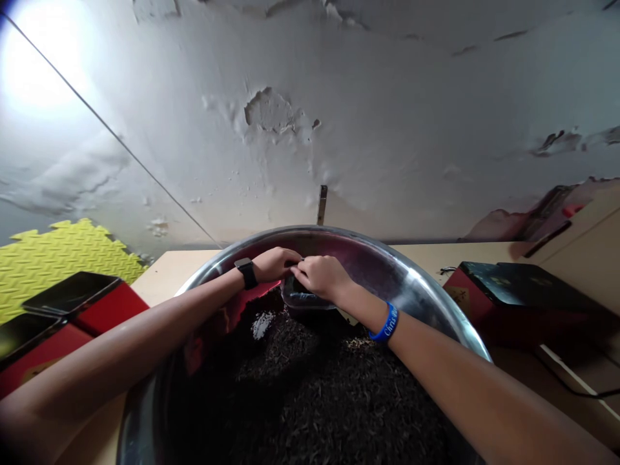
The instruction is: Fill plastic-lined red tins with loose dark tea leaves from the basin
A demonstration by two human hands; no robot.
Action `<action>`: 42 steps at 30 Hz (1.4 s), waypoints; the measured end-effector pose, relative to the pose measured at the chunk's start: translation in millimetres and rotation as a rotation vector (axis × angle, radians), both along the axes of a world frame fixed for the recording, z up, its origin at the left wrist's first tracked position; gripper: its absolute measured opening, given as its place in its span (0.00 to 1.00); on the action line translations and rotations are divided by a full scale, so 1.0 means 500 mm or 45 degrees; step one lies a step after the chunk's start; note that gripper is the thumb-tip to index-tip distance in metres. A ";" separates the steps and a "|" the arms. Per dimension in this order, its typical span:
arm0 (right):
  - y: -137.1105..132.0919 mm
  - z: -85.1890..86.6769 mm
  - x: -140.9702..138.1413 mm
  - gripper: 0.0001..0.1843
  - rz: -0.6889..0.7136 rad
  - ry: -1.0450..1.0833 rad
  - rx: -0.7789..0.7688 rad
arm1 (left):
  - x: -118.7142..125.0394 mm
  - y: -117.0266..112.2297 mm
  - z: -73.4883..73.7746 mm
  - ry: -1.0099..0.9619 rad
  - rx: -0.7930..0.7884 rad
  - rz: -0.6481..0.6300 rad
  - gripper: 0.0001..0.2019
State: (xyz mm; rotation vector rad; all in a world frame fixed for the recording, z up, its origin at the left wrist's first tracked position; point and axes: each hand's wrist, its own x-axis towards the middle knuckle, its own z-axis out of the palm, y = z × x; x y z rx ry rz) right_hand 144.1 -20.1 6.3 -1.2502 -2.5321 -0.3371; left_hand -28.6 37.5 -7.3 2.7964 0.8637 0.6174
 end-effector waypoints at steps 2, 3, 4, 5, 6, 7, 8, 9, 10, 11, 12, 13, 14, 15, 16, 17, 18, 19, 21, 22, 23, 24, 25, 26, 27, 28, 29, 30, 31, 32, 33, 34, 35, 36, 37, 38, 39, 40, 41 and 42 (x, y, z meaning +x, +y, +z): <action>0.003 -0.002 -0.005 0.25 -0.043 -0.041 0.017 | -0.001 0.001 0.000 0.004 0.008 0.005 0.13; 0.003 -0.003 -0.008 0.25 -0.053 -0.046 0.024 | -0.002 0.001 0.000 0.007 0.010 0.006 0.13; 0.003 -0.003 -0.009 0.25 -0.049 -0.042 0.026 | -0.002 0.001 0.001 0.011 0.012 0.006 0.13; 0.001 -0.004 -0.010 0.25 -0.035 -0.030 0.023 | -0.002 0.000 0.001 0.015 0.012 0.005 0.13; -0.002 -0.004 -0.010 0.24 -0.011 -0.009 0.016 | -0.002 -0.001 0.002 0.023 0.010 0.001 0.13; -0.006 -0.004 -0.010 0.23 0.020 0.018 0.008 | -0.001 -0.002 0.003 0.031 0.006 -0.004 0.12; -0.010 -0.005 -0.009 0.23 0.053 0.048 0.003 | -0.001 -0.003 0.005 0.037 0.001 -0.005 0.11; -0.014 -0.006 -0.009 0.23 0.081 0.078 0.005 | 0.000 -0.005 0.005 0.040 -0.006 -0.001 0.10; -0.017 -0.007 -0.008 0.25 0.101 0.106 0.016 | 0.000 -0.006 0.006 0.038 -0.013 0.006 0.10; -0.019 -0.008 -0.008 0.27 0.109 0.127 0.031 | 0.001 -0.006 0.006 0.035 -0.020 0.009 0.09; -0.019 -0.010 -0.009 0.27 0.105 0.135 0.046 | 0.001 -0.006 0.006 0.029 -0.025 0.010 0.09; -0.018 -0.012 -0.010 0.26 0.090 0.128 0.057 | 0.001 -0.006 0.007 0.021 -0.029 0.009 0.09; -0.015 -0.014 -0.011 0.24 0.070 0.111 0.064 | 0.002 -0.005 0.006 0.017 -0.032 0.002 0.10; -0.012 -0.017 -0.013 0.23 0.049 0.087 0.067 | 0.002 -0.005 0.006 0.017 -0.034 -0.005 0.10; -0.009 -0.019 -0.015 0.23 0.032 0.061 0.069 | 0.002 -0.004 0.006 0.016 -0.033 -0.009 0.10; -0.007 -0.021 -0.016 0.24 0.019 0.039 0.073 | 0.002 -0.003 0.006 0.019 -0.032 -0.009 0.11; -0.005 -0.022 -0.018 0.24 0.011 0.022 0.078 | 0.001 -0.003 0.006 0.023 -0.031 -0.008 0.12; -0.004 -0.023 -0.019 0.24 0.007 0.011 0.081 | 0.001 -0.002 0.007 0.028 -0.032 -0.008 0.12; -0.007 -0.022 -0.021 0.23 0.014 0.006 0.073 | 0.000 -0.003 0.007 0.027 -0.035 -0.006 0.12; -0.011 -0.020 -0.021 0.22 0.026 0.014 0.067 | 0.000 -0.003 0.007 0.027 -0.039 -0.005 0.12; -0.015 -0.018 -0.020 0.21 0.048 0.027 0.064 | -0.001 -0.003 0.007 0.025 -0.043 -0.001 0.12; -0.018 -0.016 -0.020 0.21 0.077 0.043 0.069 | -0.002 -0.004 0.007 0.023 -0.049 0.004 0.12; -0.022 -0.014 -0.019 0.23 0.108 0.062 0.084 | -0.003 -0.004 0.007 0.022 -0.055 0.010 0.12; -0.025 -0.013 -0.019 0.25 0.134 0.082 0.108 | -0.003 -0.004 0.008 0.021 -0.061 0.017 0.12; -0.026 -0.012 -0.019 0.28 0.149 0.098 0.131 | -0.003 -0.004 0.008 0.021 -0.067 0.025 0.12; -0.026 -0.012 -0.019 0.29 0.152 0.104 0.144 | -0.003 -0.005 0.009 0.019 -0.069 0.029 0.11; -0.025 -0.013 -0.019 0.27 0.138 0.100 0.142 | -0.002 -0.005 0.009 0.018 -0.066 0.030 0.11; -0.022 -0.014 -0.019 0.24 0.112 0.092 0.129 | -0.001 -0.006 0.011 0.018 -0.059 0.026 0.10; -0.020 -0.016 -0.020 0.23 0.081 0.080 0.112 | 0.000 -0.007 0.012 0.018 -0.048 0.021 0.10; -0.017 -0.017 -0.020 0.23 0.058 0.067 0.096 | 0.001 -0.009 0.013 0.017 -0.036 0.018 0.11; -0.016 -0.018 -0.021 0.24 0.048 0.063 0.092 | 0.002 -0.010 0.014 0.015 -0.025 0.019 0.11; -0.015 -0.019 -0.022 0.25 0.055 0.069 0.101 | 0.003 -0.011 0.014 0.013 -0.018 0.023 0.11; -0.017 -0.019 -0.023 0.25 0.082 0.084 0.119 | 0.003 -0.011 0.015 0.015 -0.017 0.023 0.12; -0.020 -0.020 -0.026 0.25 0.128 0.102 0.134 | 0.003 -0.011 0.015 0.019 -0.018 0.021 0.12; -0.026 -0.022 -0.030 0.24 0.188 0.123 0.140 | 0.003 -0.011 0.014 0.021 -0.015 0.019 0.12; -0.035 -0.025 -0.035 0.23 0.261 0.140 0.133 | 0.003 -0.010 0.013 0.023 -0.010 0.017 0.12; -0.047 -0.032 -0.043 0.22 0.345 0.141 0.105 | 0.003 -0.008 0.012 0.022 -0.001 0.018 0.12; -0.060 -0.042 -0.052 0.21 0.431 0.122 0.056 | 0.003 -0.007 0.011 0.019 0.009 0.023 0.12; -0.076 -0.056 -0.062 0.19 0.520 0.078 -0.013 | 0.003 -0.005 0.009 0.013 0.020 0.030 0.12; -0.094 -0.073 -0.072 0.17 0.606 0.024 -0.095 | 0.003 -0.004 0.008 0.010 0.028 0.034 0.12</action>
